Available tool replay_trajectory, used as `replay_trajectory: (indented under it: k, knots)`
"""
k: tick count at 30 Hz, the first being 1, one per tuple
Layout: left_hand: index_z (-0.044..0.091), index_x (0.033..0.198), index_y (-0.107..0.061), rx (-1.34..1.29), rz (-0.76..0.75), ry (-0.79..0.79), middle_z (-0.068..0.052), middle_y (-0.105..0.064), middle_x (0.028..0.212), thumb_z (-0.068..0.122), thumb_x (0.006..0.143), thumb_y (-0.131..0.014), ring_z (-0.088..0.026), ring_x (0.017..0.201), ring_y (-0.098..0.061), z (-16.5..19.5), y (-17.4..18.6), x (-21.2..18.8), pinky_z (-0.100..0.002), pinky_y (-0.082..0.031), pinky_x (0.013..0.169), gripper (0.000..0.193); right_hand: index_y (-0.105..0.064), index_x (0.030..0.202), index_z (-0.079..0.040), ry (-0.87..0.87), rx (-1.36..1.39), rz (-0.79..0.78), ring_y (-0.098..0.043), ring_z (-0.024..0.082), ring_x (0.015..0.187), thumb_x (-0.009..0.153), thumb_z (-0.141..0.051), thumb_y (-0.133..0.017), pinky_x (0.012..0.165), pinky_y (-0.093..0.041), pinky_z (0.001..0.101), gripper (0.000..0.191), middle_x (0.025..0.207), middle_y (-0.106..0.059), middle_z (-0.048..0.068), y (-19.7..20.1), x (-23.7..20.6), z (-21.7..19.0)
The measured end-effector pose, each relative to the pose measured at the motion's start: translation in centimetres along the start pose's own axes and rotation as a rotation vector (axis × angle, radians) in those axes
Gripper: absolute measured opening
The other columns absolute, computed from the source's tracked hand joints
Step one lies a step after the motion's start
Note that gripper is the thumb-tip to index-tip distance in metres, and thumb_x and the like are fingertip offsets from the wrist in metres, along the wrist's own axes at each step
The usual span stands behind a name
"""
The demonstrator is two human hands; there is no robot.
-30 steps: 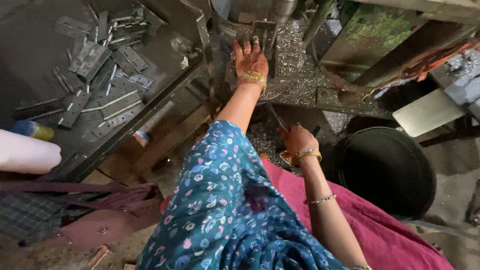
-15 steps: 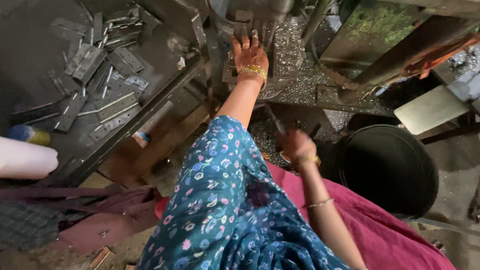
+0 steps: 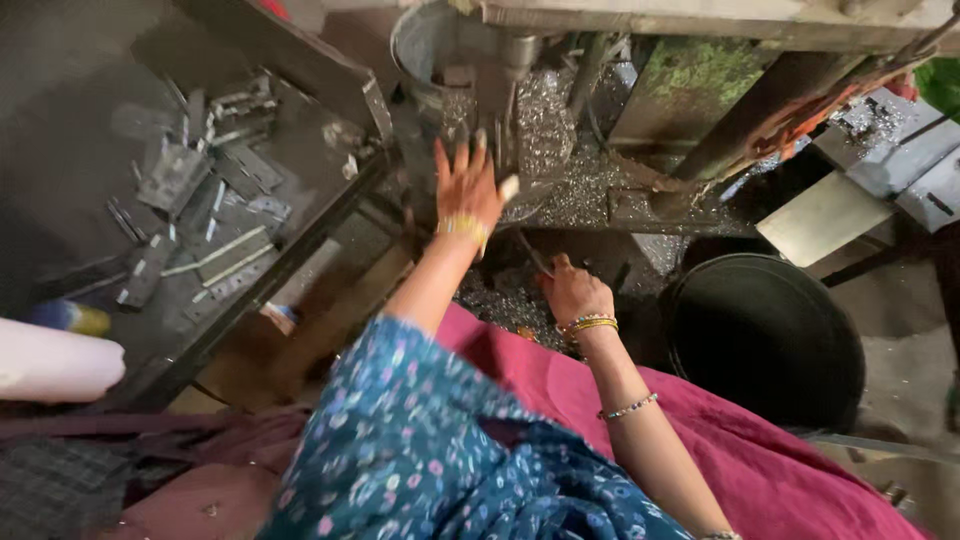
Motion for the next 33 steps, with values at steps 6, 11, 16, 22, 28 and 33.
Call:
replay_trajectory:
  k: [6,11,16,22,28,33]
  knots:
    - [0.013,0.115,-0.066,-0.126,-0.075,-0.056,-0.004,-0.065,0.126,0.031,0.091,-0.071,-0.025,0.128,-0.054,-1.0,2.8,-2.8,-0.055,-0.028,0.121,0.030,-0.056,0.121,-0.013,0.017,-0.003,-0.027,-0.072,0.043,0.095,0.101,-0.046,-0.054,0.081,-0.057,0.0567,0.039,0.097,-0.075,0.021,0.0,-0.8,-0.8]
    - [0.014,0.109,-0.074,-0.101,0.227,0.147,-0.008,-0.066,0.117,0.027,0.085,-0.069,-0.029,0.118,-0.055,0.1,5.1,3.3,-0.050,-0.038,0.101,0.028,-0.056,0.124,-0.013,-0.003,0.021,-0.059,-0.070,0.043,0.101,0.098,-0.047,-0.058,0.084,-0.055,0.0565,0.043,0.103,-0.074,0.023,-0.2,-0.3,-0.2]
    - [0.018,0.095,-0.082,-0.086,-0.105,0.378,-0.008,-0.063,0.128,0.030,0.091,-0.062,-0.030,0.126,-0.052,0.1,-0.1,3.2,-0.049,-0.038,0.104,0.023,-0.057,0.127,-0.014,-0.053,0.035,-0.094,-0.070,0.043,0.104,0.099,-0.048,-0.057,0.087,-0.055,0.0555,0.044,0.107,-0.073,0.023,-1.0,-0.4,0.8]
    - [0.013,0.108,-0.080,-0.161,-0.244,0.216,-0.009,-0.039,0.157,0.051,0.082,-0.071,-0.033,0.135,-0.041,-0.8,-2.4,-1.3,-0.051,-0.033,0.104,0.047,-0.067,0.111,-0.008,0.064,-0.016,-0.046,-0.070,0.043,0.105,0.090,-0.045,-0.066,0.090,-0.056,0.0532,0.043,0.108,-0.073,0.023,-0.7,1.9,-0.3]
    - [0.009,0.119,-0.075,-0.032,-0.259,0.270,-0.006,-0.035,0.162,0.053,0.081,-0.072,-0.028,0.138,-0.039,-1.6,-3.5,0.9,-0.048,-0.031,0.110,0.058,-0.069,0.106,-0.004,0.066,-0.080,-0.030,-0.070,0.044,0.105,0.092,-0.041,-0.064,0.090,-0.055,0.0545,0.039,0.107,-0.073,0.026,-0.6,3.8,0.2]
    - [0.012,0.124,-0.073,-0.054,-0.211,0.317,-0.004,-0.042,0.161,0.037,0.094,-0.064,-0.029,0.142,-0.039,-1.6,-3.7,2.4,-0.048,-0.031,0.112,0.040,-0.063,0.108,-0.006,-0.061,0.130,-0.057,-0.069,0.046,0.100,0.097,-0.051,-0.059,0.085,-0.056,0.0567,0.047,0.103,-0.072,0.027,-5.8,0.3,2.4]
Point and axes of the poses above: each hand's wrist, its own x-axis towards the middle knuckle, its own y-axis out of the back of the hand, z = x × y, the point moved 10 cm from there along x, towards the middle knuckle
